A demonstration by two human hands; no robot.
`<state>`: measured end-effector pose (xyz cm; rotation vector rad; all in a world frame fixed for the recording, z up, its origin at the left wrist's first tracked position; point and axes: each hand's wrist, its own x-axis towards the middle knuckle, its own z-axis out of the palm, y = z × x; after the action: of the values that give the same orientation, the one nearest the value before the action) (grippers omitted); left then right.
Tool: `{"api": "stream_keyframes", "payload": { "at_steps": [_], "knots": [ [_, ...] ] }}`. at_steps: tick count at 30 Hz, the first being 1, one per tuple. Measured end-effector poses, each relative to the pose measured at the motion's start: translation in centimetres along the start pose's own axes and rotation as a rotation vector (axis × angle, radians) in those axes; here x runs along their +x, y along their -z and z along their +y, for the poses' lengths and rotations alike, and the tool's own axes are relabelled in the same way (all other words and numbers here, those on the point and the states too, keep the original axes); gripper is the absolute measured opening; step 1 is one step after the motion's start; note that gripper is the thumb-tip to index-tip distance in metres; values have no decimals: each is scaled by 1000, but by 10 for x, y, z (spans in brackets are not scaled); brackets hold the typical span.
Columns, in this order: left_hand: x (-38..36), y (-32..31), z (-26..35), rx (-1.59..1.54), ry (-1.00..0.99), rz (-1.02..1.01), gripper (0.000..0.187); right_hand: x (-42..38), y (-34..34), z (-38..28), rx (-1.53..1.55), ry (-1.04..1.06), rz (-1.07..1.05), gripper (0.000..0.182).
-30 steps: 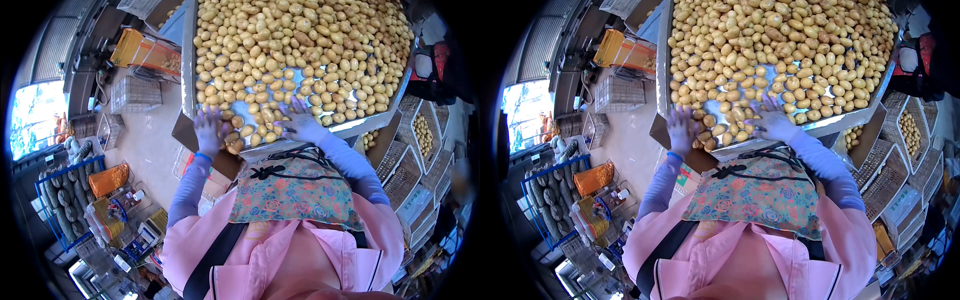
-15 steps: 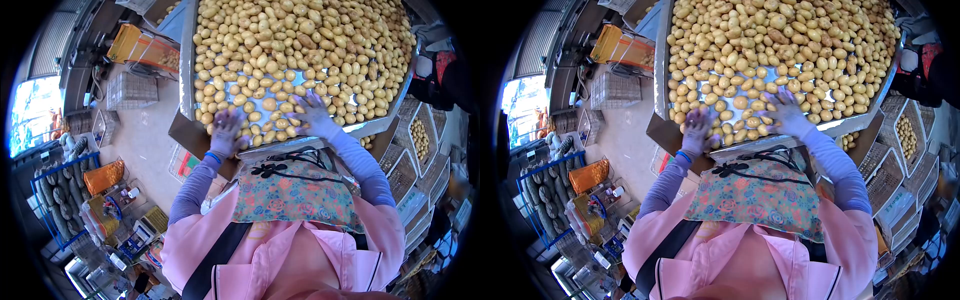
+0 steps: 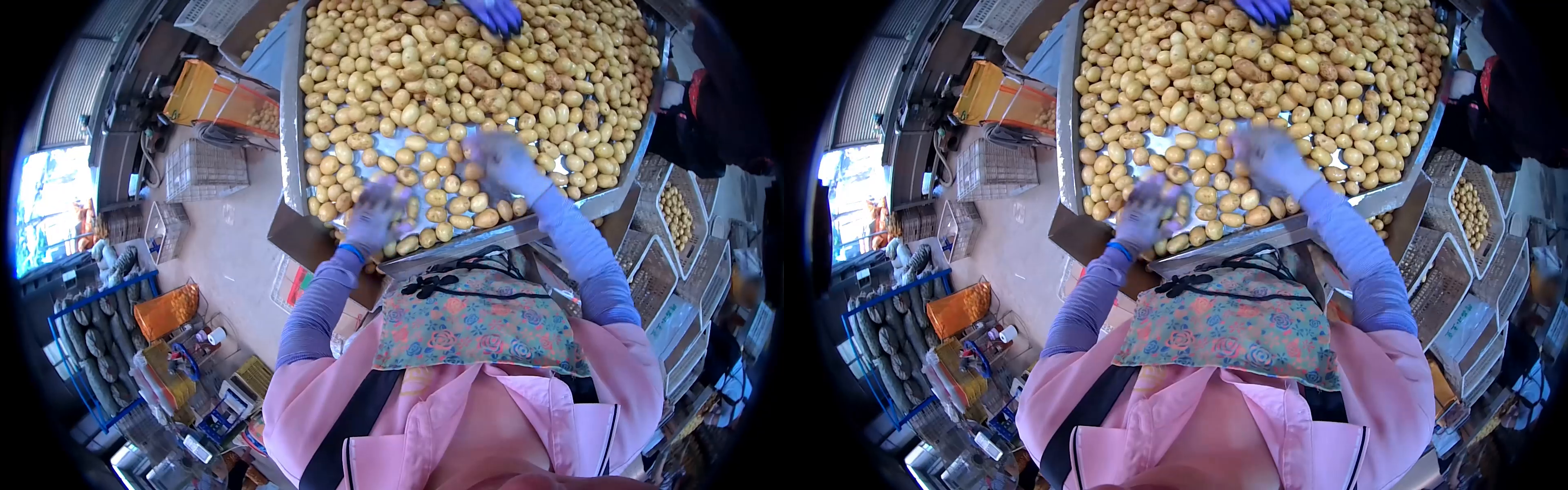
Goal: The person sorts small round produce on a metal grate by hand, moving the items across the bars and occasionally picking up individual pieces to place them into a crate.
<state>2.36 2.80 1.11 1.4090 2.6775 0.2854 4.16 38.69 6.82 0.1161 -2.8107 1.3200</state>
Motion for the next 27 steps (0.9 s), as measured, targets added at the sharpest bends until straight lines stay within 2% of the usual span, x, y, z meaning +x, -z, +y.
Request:
{"api": "stream_keyframes", "payload": {
  "at_steps": [1, 2, 3, 4, 6, 7, 8, 9, 10, 11, 13, 14, 15, 16, 17, 18, 19, 20, 22, 24, 25, 26, 27],
  "knots": [
    [-2, -9, -12, 128, 76, 84, 73, 21, 5, 30, -405, 208, 252, 45],
    [17, 6, -13, 216, 238, 78, 72, 35, 17, 10, -663, 137, 368, 55],
    [31, -7, -15, 205, 317, 148, 73, 50, 7, 27, -662, -24, 352, 54],
    [51, -18, -16, 203, 394, 233, 74, 52, -4, 28, -665, -16, 361, 54],
    [101, -2, 18, 119, 567, 47, 77, 56, -30, 15, -759, -144, 93, 52],
    [115, -18, 38, 153, 552, 52, 77, 51, -29, -17, -783, -283, -7, 44],
    [120, -32, 51, 182, 533, 50, 77, 35, -34, -14, -781, -298, -1, 44],
    [112, -29, 62, 178, 515, 46, 77, 17, -39, 0, -662, -137, 35, 42],
    [103, -20, 77, 97, 314, 22, 76, 4, -39, 13, -552, 27, 80, 40],
    [95, -13, 89, 19, 105, -1, 76, -6, -35, 23, -569, 8, 100, 40],
    [76, -39, 66, -163, -97, 32, 72, -38, -10, 41, -226, -74, -114, 38],
    [72, -22, 57, 14, -228, 126, 65, -58, 14, 34, -163, -71, -32, 37],
    [63, -10, 50, -114, -138, 24, 58, -75, 36, 33, -160, -49, 55, 35],
    [63, -16, 35, -39, -160, 234, 56, -92, 60, 34, -162, -17, 137, 33],
    [61, -11, 15, -50, -152, 170, 55, -110, 103, 26, -163, 105, 298, 34],
    [59, -1, 5, -91, 5, 132, 61, -126, 148, 11, -160, 249, 445, 35],
    [46, -15, -10, 158, 119, 235, 71, -147, 191, 4, -294, 283, 675, 34],
    [44, -22, -26, 93, 263, 251, 76, -168, 241, 11, -569, 266, 957, 35],
    [57, -24, -25, 29, 381, 259, 77, -206, 337, 50, -1073, 44, 1439, 39],
    [79, -44, 2, 288, 366, 211, 83, -235, 375, 92, -1026, -501, 1343, 55],
    [96, -23, 34, 154, 448, -62, 91, -250, 392, 112, -1020, -768, 1227, 64],
    [98, -54, 43, 166, 305, 257, 96, -245, 376, 120, -1007, -560, 1272, 65],
    [100, -83, 52, -194, 359, 312, 98, -230, 344, 122, -1063, -558, 1086, 65]
  ]
}}
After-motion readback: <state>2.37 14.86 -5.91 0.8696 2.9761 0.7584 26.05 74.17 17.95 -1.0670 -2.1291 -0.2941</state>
